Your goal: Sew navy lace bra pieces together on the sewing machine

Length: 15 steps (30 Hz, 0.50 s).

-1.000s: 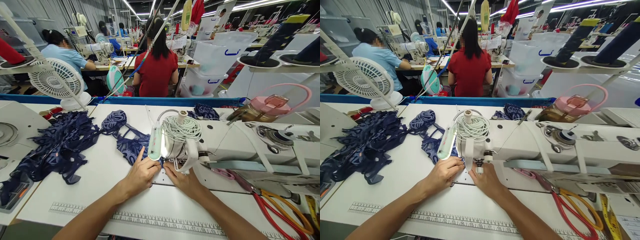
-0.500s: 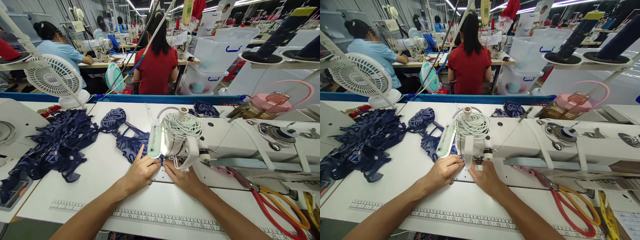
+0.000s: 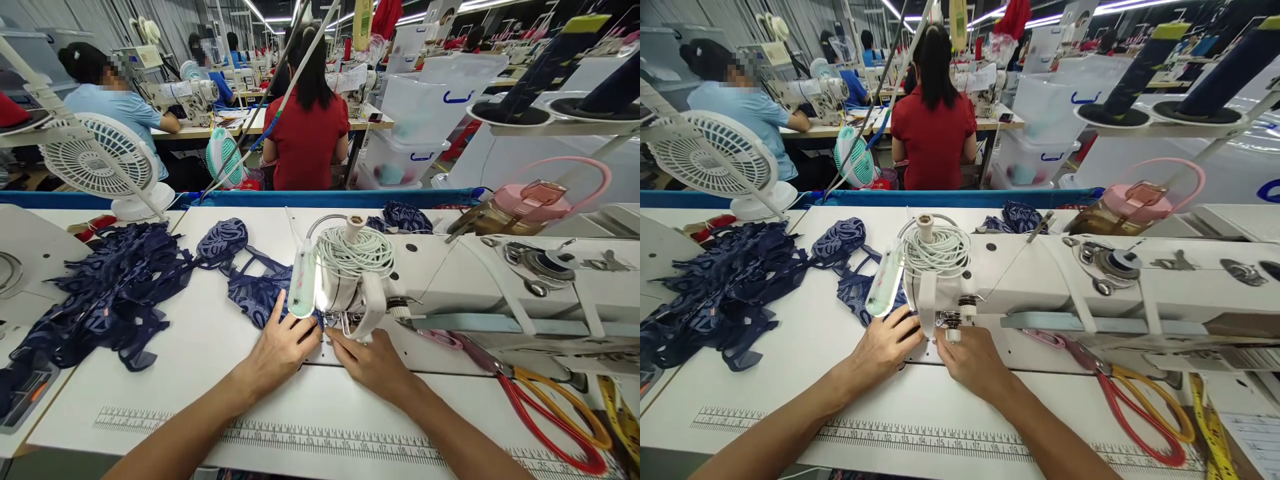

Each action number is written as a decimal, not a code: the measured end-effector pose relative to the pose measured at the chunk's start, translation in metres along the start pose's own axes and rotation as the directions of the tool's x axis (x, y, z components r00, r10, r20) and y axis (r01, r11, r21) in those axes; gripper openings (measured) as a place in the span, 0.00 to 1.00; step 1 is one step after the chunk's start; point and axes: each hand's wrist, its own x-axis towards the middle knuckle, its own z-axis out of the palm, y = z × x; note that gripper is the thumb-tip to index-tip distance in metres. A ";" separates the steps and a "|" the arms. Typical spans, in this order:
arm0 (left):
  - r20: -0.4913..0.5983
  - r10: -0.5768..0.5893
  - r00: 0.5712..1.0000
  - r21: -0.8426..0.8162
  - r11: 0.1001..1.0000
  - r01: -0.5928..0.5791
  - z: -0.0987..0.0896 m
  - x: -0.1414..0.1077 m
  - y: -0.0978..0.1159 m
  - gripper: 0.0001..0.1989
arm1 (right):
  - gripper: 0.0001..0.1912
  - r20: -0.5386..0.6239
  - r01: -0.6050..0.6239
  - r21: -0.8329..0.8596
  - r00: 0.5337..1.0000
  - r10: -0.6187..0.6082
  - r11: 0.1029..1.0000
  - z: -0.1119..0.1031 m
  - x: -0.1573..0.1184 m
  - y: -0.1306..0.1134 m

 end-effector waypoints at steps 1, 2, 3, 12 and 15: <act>-0.009 0.005 1.000 0.021 1.000 -0.005 0.000 0.000 0.001 0.16 | 0.13 -0.022 -0.015 0.024 1.000 0.016 1.000 -0.001 0.000 0.001; -0.017 0.010 1.000 0.037 0.999 -0.009 0.000 0.000 0.002 0.15 | 0.12 -0.038 -0.032 0.039 0.999 0.034 0.999 -0.001 -0.001 0.001; -0.028 0.015 1.000 0.049 0.999 -0.014 0.001 0.000 0.003 0.14 | 0.12 -0.047 -0.050 0.046 0.998 0.052 0.998 -0.001 -0.001 0.002; -0.051 -0.016 0.999 0.043 0.999 0.018 0.003 0.002 0.005 0.12 | 0.12 -0.006 -0.100 0.066 0.995 0.101 0.993 0.000 -0.001 0.006; -0.088 -0.019 0.996 0.034 0.999 0.022 0.004 0.006 0.003 0.13 | 0.11 0.004 -0.108 0.082 0.994 0.108 0.991 0.000 -0.001 0.006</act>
